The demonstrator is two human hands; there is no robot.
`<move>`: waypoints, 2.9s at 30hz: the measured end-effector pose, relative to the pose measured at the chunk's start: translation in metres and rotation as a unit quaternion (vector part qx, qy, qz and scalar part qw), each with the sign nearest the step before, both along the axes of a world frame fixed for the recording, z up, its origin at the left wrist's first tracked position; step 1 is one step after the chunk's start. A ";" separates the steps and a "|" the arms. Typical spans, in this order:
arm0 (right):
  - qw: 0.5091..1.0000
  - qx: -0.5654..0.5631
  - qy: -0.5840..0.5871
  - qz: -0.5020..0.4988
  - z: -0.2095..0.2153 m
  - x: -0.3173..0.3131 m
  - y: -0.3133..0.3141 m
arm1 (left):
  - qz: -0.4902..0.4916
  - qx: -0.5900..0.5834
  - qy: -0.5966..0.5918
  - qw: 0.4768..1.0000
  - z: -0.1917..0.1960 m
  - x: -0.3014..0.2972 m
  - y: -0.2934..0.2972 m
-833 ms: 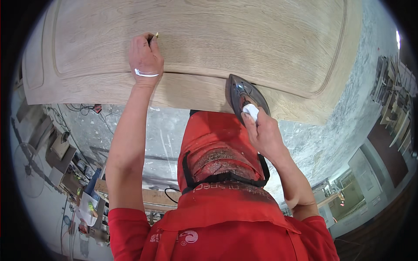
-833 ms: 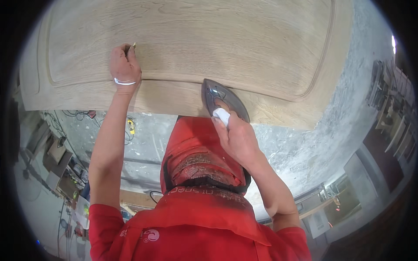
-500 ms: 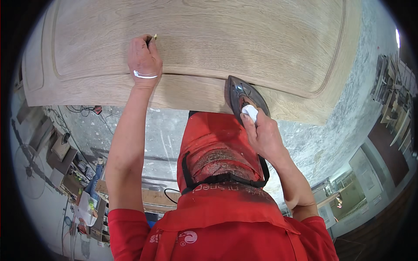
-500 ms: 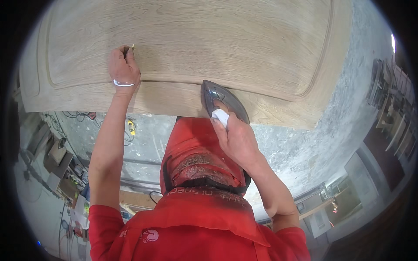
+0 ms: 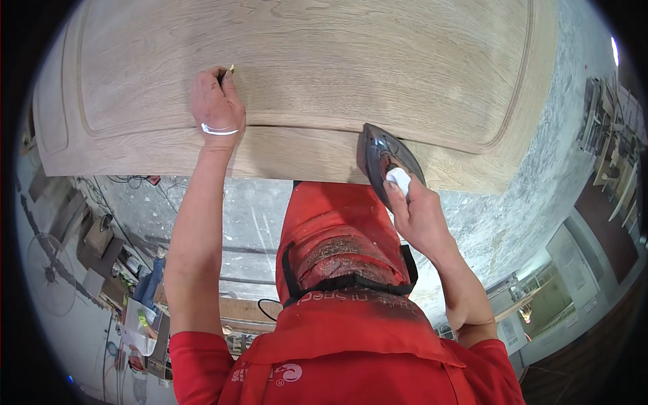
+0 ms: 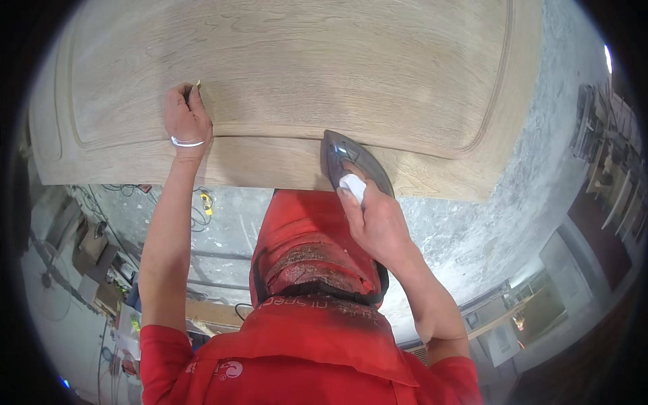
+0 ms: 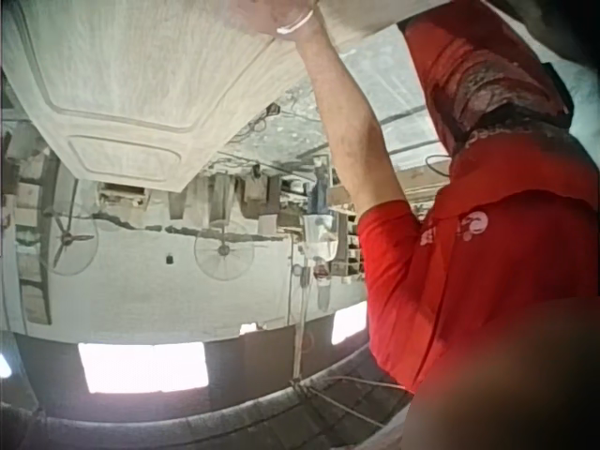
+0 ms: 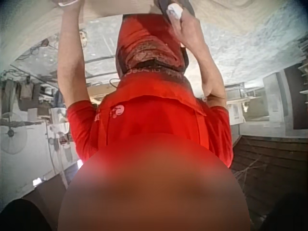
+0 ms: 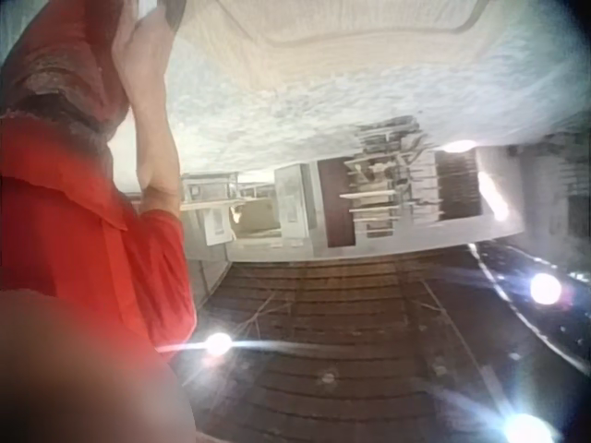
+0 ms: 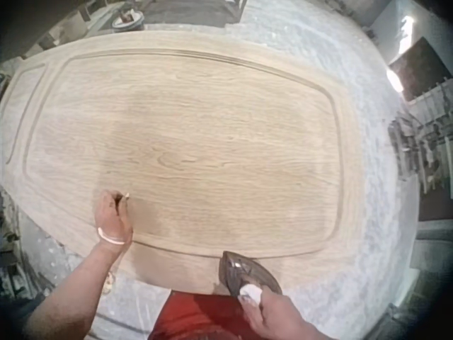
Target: Ironing a wooden door panel in a furniture manufacturing workshop.
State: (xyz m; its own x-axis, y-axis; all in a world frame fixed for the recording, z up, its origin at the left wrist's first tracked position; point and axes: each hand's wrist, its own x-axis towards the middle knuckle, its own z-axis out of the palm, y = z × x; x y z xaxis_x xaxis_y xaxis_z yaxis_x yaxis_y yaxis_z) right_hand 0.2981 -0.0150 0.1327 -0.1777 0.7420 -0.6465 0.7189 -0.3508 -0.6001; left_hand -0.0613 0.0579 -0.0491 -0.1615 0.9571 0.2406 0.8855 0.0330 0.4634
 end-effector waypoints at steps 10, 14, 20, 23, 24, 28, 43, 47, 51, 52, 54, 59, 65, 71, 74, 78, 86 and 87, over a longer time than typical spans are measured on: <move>0.995 -0.101 -0.006 -0.017 0.012 -0.003 0.033 | 0.010 -0.017 -0.004 1.000 0.001 0.000 -0.002; 0.990 -0.132 0.006 -0.042 0.011 0.002 0.035 | 0.008 -0.011 -0.010 1.000 0.002 0.001 -0.001; 0.994 -0.104 0.023 -0.015 0.007 0.003 0.043 | 0.008 -0.019 -0.011 1.000 0.000 0.003 -0.002; 0.986 -0.163 -0.018 -0.006 0.015 0.009 0.054 | 0.020 -0.026 -0.024 0.999 0.002 -0.001 -0.005; 0.984 -0.179 -0.018 -0.015 0.016 0.009 0.057 | 0.021 -0.027 -0.025 0.999 0.001 -0.001 -0.005; 0.994 -0.102 0.038 0.021 0.008 -0.002 0.052 | 0.010 -0.015 -0.010 1.000 -0.001 0.000 -0.001; 0.989 -0.136 -0.024 -0.044 0.023 0.030 0.037 | 0.012 -0.021 -0.010 1.000 0.006 0.004 -0.001; 0.991 -0.130 0.003 0.042 0.005 -0.004 0.037 | 0.016 -0.029 -0.009 0.999 0.005 0.004 0.000; 0.993 -0.114 0.006 0.038 0.016 -0.001 0.040 | 0.020 -0.036 -0.013 0.999 0.007 0.001 -0.003; 0.992 -0.115 0.007 0.041 0.020 0.000 0.040 | 0.018 -0.030 -0.011 0.999 0.007 0.003 -0.002; 0.992 -0.124 0.001 0.012 0.025 0.001 0.041 | 0.018 -0.024 -0.008 1.000 0.007 0.005 0.000; 0.997 -0.067 0.009 0.036 0.016 -0.005 0.029 | 0.014 -0.021 -0.003 1.000 0.008 0.005 0.001; 0.996 -0.077 0.005 0.045 0.020 -0.004 0.028 | 0.023 -0.027 -0.012 0.999 0.011 0.009 0.000; 0.998 -0.060 -0.001 0.018 0.012 -0.001 0.019 | 0.007 -0.017 -0.009 1.000 0.004 0.003 0.002; 0.997 -0.067 -0.004 0.025 0.015 -0.003 0.021 | 0.011 -0.022 -0.008 1.000 0.008 0.010 0.002; 0.999 -0.037 -0.009 0.035 0.014 -0.002 0.021 | 0.014 -0.023 -0.011 1.000 0.006 0.011 0.003; 0.988 -0.109 -0.092 -0.051 0.027 0.052 -0.013 | 0.008 -0.016 0.002 1.000 0.004 0.010 0.000; 0.990 -0.099 -0.084 -0.057 0.031 0.053 -0.016 | 0.008 -0.015 0.001 1.000 0.003 0.010 0.000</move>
State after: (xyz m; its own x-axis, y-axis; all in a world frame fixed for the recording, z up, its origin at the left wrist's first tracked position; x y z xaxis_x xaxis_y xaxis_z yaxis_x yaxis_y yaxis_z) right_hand 0.3506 -0.0305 0.1634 0.0227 0.6068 -0.7945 0.7518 -0.5342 -0.3865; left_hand -0.0513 0.0583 -0.0458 -0.1762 0.9613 0.2120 0.8856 0.0608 0.4605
